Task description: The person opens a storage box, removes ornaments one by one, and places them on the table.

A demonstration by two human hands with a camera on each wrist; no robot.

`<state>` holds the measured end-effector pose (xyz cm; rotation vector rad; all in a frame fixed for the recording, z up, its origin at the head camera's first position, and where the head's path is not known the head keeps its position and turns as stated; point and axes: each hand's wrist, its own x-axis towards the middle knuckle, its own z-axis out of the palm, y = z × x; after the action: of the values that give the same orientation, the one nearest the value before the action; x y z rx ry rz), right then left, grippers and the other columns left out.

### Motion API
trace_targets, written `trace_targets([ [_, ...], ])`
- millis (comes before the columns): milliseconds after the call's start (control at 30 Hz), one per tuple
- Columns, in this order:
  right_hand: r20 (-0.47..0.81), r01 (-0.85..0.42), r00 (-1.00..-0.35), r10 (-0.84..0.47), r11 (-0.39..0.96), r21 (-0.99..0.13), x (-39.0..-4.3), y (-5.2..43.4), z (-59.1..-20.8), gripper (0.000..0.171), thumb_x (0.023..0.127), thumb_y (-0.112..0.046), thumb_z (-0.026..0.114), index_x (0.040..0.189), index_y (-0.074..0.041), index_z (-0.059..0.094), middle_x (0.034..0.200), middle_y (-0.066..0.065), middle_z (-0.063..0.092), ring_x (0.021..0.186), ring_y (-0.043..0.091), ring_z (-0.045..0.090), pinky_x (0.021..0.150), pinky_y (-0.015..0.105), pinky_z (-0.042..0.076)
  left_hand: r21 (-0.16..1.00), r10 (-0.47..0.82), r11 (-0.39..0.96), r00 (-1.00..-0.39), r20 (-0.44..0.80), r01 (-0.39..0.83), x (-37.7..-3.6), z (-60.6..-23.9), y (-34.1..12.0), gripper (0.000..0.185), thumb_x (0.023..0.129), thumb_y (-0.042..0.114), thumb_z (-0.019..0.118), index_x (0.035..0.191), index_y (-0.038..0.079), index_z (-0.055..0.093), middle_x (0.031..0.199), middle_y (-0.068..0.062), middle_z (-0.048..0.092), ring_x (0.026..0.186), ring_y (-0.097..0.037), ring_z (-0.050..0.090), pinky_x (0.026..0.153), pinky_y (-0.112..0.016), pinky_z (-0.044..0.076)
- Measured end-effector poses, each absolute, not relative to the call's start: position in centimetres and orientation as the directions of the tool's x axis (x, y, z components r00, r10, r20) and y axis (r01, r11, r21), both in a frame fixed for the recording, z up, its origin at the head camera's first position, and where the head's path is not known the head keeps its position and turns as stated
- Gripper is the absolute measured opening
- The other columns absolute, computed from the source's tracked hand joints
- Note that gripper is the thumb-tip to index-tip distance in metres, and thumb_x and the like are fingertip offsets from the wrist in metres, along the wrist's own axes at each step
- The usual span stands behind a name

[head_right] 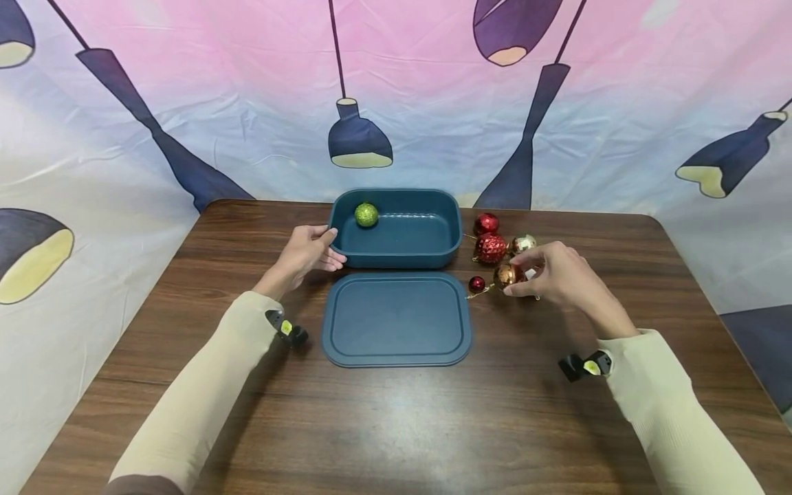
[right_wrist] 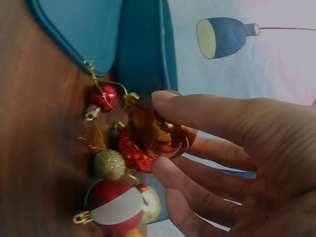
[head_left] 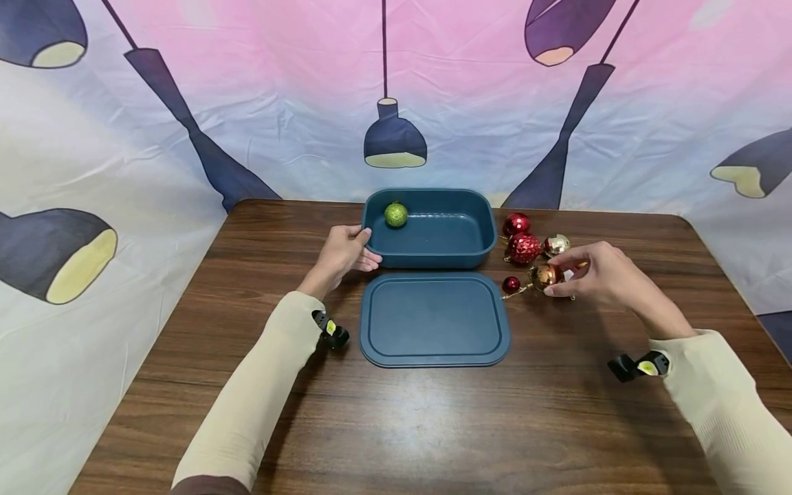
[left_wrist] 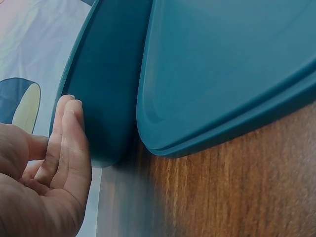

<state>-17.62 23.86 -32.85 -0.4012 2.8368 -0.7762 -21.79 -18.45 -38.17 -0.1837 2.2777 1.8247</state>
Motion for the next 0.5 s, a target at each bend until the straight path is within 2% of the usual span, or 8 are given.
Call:
trace_targets([
  [167,-0.131,-0.211,-0.940,-0.314,0.841,-0.498,-17.4,24.0,-33.6,0.054,0.076,-0.035,0.091,0.116,-0.003,0.075,0.093,0.005,0.074,0.078,0.018,0.063,0.066,0.034,0.050,0.946,0.035,0.222,-0.967,-0.252,-0.238,-21.8,-38.2,-18.5,0.054,0.111,0.024,0.045,0.158,0.001,0.031,0.086,-0.017,0.075,0.065,-0.019,0.074,0.064,-0.029,0.063],
  [367,-0.149,-0.221,-0.936,-0.320,0.861,-0.457,-17.5,24.0,-34.7,0.054,0.072,-0.035,0.093,0.114,-0.005,0.076,0.103,0.013,0.074,0.087,0.025,0.067,0.071,0.044,0.055,0.946,0.032,0.218,-0.967,-0.252,-0.239,-21.8,-38.2,-18.5,0.054,0.111,0.024,0.045,0.157,0.001,0.032,0.085,-0.017,0.074,0.066,-0.021,0.074,0.062,-0.027,0.062],
  [500,-0.172,-0.197,-0.937,-0.303,0.869,-0.453,-17.4,23.7,-35.4,0.055,0.071,-0.034,0.093,0.115,-0.007,0.076,0.104,0.012,0.073,0.082,0.022,0.065,0.068,0.041,0.052,0.947,0.032,0.213,-0.967,-0.252,-0.240,-21.9,-38.3,-18.5,0.053,0.111,0.024,0.045,0.157,0.001,0.033,0.083,-0.015,0.074,0.065,-0.020,0.074,0.062,-0.027,0.062],
])
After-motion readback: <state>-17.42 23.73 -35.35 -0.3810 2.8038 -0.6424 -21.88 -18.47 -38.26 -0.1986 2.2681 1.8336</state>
